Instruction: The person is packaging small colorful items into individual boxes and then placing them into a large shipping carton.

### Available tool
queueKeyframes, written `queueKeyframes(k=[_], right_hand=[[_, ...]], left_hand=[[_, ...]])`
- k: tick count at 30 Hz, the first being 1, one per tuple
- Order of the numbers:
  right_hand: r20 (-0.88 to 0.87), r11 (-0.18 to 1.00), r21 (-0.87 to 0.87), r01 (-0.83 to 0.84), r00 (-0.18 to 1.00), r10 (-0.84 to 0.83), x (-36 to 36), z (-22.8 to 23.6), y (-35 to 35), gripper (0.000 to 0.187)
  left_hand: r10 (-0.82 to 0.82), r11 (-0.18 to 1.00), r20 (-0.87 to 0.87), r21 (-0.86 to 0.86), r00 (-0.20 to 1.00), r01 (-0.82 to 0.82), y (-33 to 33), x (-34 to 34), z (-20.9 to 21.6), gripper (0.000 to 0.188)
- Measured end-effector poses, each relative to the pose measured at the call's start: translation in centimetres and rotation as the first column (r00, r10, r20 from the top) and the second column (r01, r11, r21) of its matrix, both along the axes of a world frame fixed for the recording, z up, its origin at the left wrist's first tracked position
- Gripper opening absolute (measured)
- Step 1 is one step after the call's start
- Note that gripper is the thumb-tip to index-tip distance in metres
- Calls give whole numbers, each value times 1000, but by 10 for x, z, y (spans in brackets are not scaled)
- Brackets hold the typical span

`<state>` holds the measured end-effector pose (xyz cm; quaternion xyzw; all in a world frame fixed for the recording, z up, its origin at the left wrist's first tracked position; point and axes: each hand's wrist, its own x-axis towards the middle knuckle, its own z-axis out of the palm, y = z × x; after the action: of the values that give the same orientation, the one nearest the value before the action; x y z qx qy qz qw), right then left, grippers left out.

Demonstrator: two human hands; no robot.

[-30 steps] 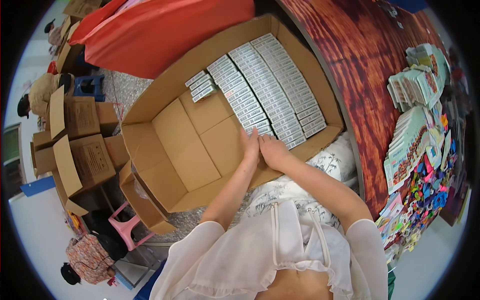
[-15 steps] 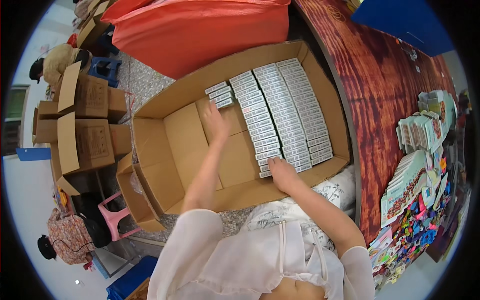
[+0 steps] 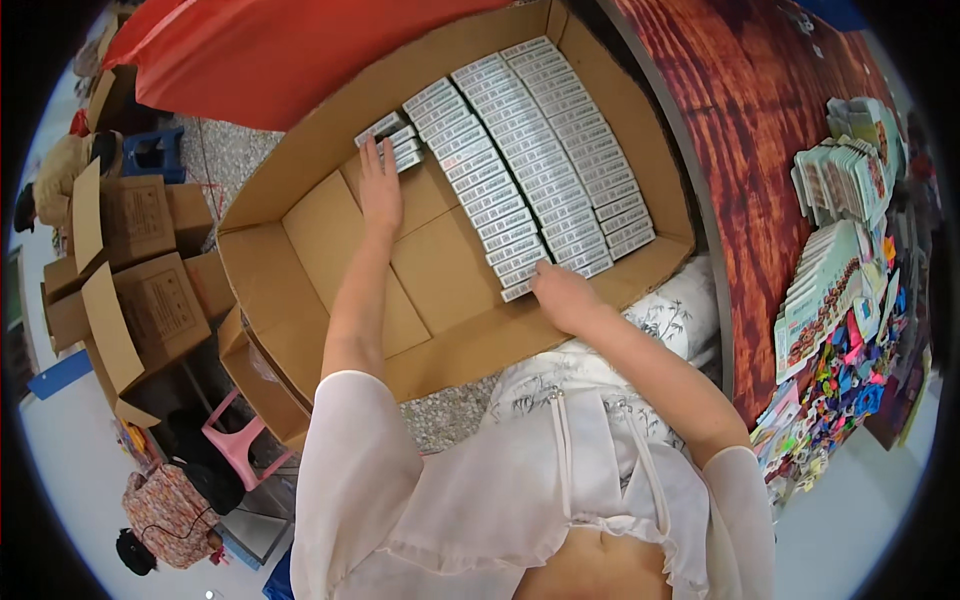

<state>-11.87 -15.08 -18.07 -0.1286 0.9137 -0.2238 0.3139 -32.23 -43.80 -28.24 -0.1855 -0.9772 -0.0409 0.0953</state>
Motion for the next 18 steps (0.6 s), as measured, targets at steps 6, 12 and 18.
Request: queueKeyframes(k=[6,12,18], right_hand=[[78,998,-37,53,996,-50,-3,1,7,18],[92,997,-32,63,994,-60,-7,5,3,20],[107,998,-34,60,993,-56,-8,11,6,22]], left_hand=[[33,999,-87,-34,996,-36,0,16,6,66],[41,999,-30,-6,999,-41,-8,14,13,48],[-9,996,-84,87,996,16,-9,9,16,45]])
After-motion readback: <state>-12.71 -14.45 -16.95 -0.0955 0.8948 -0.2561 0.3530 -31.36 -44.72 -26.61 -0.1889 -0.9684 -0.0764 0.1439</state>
